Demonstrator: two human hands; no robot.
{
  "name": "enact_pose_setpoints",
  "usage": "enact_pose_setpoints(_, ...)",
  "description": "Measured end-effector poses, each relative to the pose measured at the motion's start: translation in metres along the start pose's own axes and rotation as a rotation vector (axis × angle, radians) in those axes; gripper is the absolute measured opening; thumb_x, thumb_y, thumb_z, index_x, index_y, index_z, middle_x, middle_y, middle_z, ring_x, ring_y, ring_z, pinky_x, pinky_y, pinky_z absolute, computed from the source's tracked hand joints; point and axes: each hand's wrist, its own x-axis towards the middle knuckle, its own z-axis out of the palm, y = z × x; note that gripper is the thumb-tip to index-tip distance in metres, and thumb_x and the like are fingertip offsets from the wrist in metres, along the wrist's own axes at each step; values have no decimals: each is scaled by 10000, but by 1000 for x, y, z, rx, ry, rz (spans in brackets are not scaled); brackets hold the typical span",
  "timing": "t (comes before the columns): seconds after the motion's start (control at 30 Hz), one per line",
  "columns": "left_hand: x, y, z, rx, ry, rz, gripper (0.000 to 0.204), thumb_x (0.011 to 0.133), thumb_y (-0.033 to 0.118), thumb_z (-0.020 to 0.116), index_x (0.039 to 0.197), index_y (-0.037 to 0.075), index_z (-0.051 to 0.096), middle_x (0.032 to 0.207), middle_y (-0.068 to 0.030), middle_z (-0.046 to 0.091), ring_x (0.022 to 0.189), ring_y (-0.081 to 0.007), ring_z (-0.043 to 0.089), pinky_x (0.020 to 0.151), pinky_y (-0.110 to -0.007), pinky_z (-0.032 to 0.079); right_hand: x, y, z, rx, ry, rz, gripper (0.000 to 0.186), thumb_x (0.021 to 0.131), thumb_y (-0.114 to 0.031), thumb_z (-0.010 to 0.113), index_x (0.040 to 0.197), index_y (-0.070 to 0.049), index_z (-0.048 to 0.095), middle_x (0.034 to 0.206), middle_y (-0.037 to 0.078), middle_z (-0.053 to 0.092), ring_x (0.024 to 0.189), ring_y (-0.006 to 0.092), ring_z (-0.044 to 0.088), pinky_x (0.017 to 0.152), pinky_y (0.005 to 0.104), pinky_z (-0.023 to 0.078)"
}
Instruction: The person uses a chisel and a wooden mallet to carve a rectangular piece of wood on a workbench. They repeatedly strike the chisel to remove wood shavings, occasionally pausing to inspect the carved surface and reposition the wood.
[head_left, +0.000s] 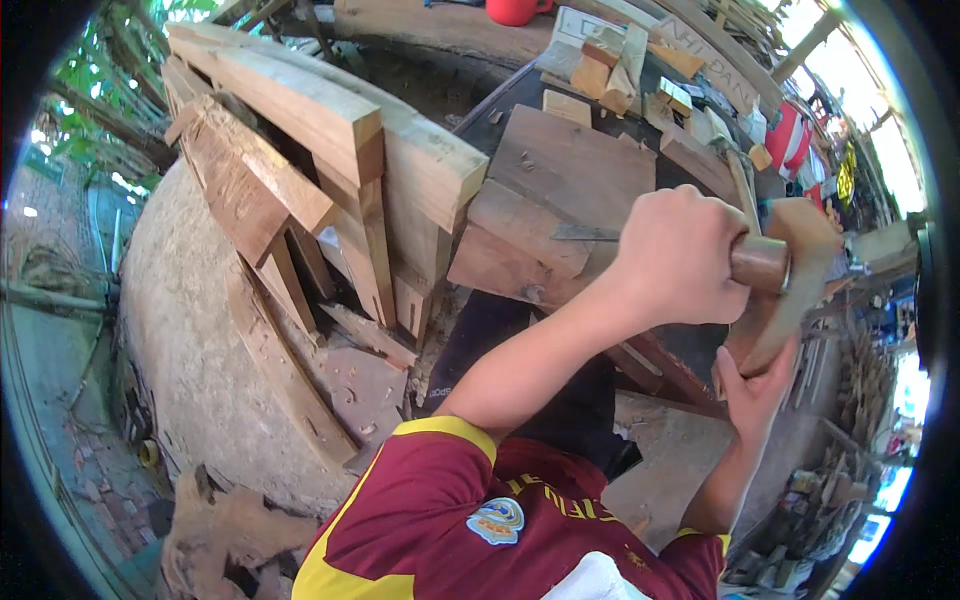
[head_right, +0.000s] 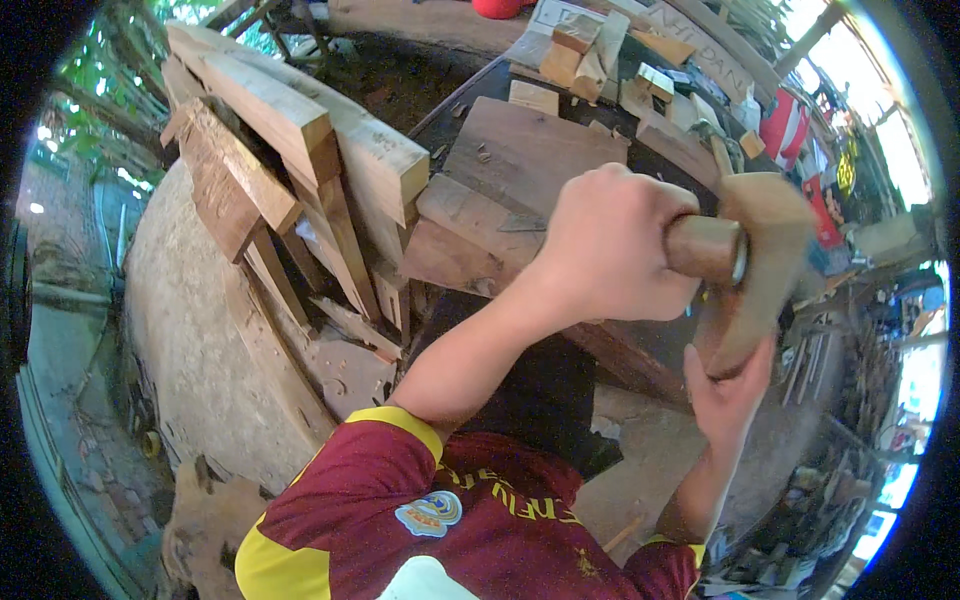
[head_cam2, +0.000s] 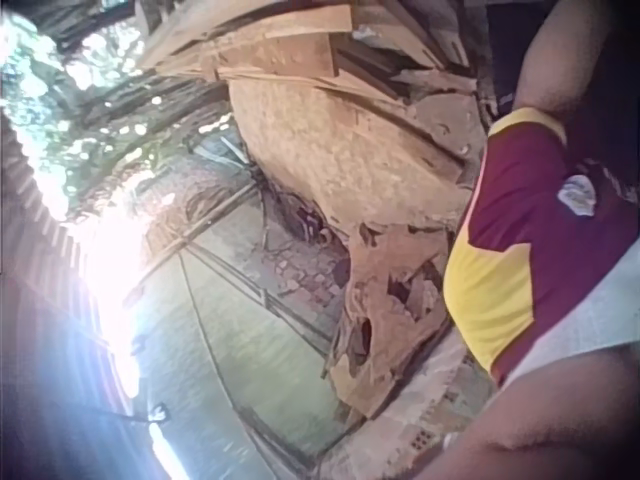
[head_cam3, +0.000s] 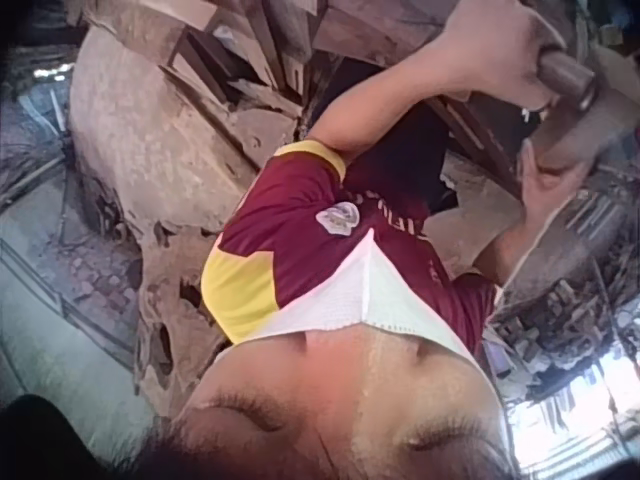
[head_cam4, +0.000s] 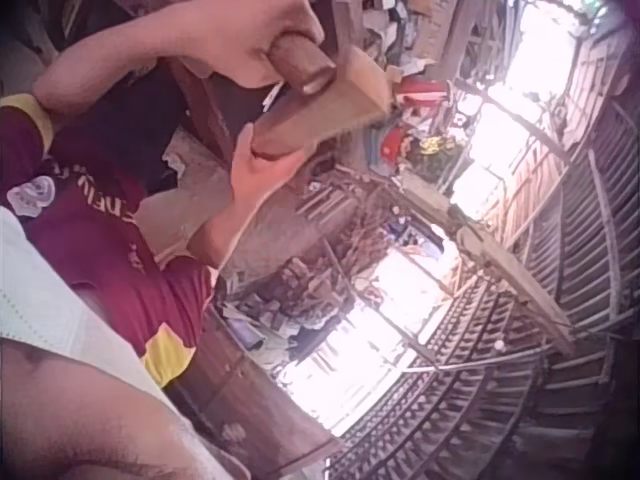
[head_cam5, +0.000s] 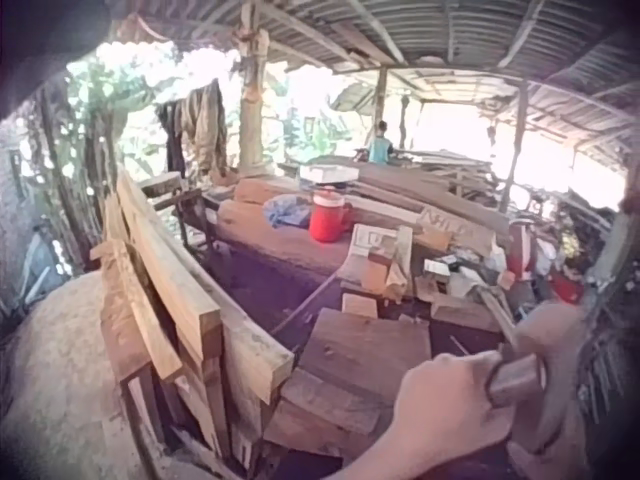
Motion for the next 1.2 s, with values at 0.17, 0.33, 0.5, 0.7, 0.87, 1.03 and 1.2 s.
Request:
enact_pose_setpoints(0.17,-5,1,-9,-4,-63,56,174,548,140,682,598,52,541,545,-122,533,532,-317,582,526,-364,448,-37,26,27,44,136,125,721,722,-59,768,1336,38,403,1284,203,498,1188,284,488,1020,397,361)
enact_pose_setpoints(0.33,5,-3,-35,-280,86,26,150,603,32,678,592,51,530,537,-39,513,494,-123,483,484,-272,402,-60,20,34,444,286,317,763,709,-71,791,1343,35,381,1239,157,502,1135,224,491,986,361,380)
enact_pose_setpoints(0.5,-21,-23,-100,-721,479,82,172,755,-28,549,861,106,530,579,9,412,429,-87,334,411,-238,305,-78,29,40,463,135,390,729,728,-99,778,1328,29,382,1216,148,505,1117,228,488,957,371,390)
enact_pose_setpoints(0.7,-68,-14,-129,-220,402,-138,108,747,-40,613,755,49,551,592,4,488,466,-66,430,440,-220,342,-83,29,40,573,127,390,660,763,-101,744,1302,9,380,1177,120,506,1075,210,492,922,353,400)
enact_pose_setpoints(0.87,-83,-30,-109,396,49,-307,81,778,31,690,780,5,613,638,-12,585,592,-81,550,548,-223,422,-86,28,38,587,103,402,651,768,-112,742,1295,7,378,1165,116,503,1074,208,489,921,357,398)
enact_pose_setpoints(1.03,-85,-52,-98,467,-53,-356,213,770,60,706,975,14,670,790,-117,688,744,-116,656,696,-264,498,-90,33,41,549,110,377,654,766,-118,742,1295,9,378,1164,117,500,1076,212,487,930,363,390)
enact_pose_setpoints(1.2,-86,-62,-94,486,-148,-307,276,748,37,710,1023,45,679,837,-147,696,763,-162,683,690,-262,498,-90,34,38,614,110,410,690,753,-97,749,1316,13,366,1178,114,494,1080,199,485,933,346,392)
